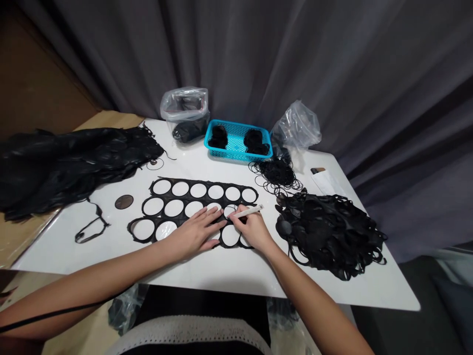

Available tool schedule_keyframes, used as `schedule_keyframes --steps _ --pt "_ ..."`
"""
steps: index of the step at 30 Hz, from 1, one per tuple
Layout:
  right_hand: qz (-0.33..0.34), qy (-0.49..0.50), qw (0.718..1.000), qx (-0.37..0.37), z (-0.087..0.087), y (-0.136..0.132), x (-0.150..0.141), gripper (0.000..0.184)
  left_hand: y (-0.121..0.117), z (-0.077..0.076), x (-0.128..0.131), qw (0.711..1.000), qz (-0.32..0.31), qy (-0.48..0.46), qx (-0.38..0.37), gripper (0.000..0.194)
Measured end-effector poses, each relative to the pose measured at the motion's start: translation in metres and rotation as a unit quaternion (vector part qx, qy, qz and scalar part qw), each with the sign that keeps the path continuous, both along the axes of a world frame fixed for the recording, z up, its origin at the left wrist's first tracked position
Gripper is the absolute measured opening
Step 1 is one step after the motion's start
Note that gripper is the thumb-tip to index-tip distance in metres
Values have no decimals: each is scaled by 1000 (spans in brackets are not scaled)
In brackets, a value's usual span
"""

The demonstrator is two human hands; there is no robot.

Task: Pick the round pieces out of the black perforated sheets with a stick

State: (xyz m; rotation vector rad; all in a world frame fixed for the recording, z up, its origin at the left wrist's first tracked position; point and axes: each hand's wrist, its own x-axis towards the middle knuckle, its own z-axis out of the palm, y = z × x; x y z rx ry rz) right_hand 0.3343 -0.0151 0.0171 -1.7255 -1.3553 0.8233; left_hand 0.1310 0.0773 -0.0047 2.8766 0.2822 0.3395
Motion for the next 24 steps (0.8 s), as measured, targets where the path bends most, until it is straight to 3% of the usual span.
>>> schedule_keyframes --steps 5,10,13,17,19,22,24 --pt "8 -10 1000 1 -2 -2 1 18 -1 -2 -2 1000 4 0 -10 53" --pt "35 -103 993 40 -3 -6 -2 18 1 -1 -2 1000 1 5 -27 54" --pt "80 -201 971 97 -5 -14 -12 14 2 -2 -2 999 2 1 -45 55" --pt "146 -343 920 124 -7 -15 -12 17 4 -4 -3 998 -2 -10 -66 56" --pt "106 -390 906 123 -6 -5 6 17 4 -5 -4 998 -4 -8 -64 57" --pt "-76 -432 894 88 -3 15 54 20 3 -6 -6 998 -5 -11 -58 57" --pt "-176 -405 895 64 2 27 86 19 2 -5 -8 998 -3 -16 -56 58"
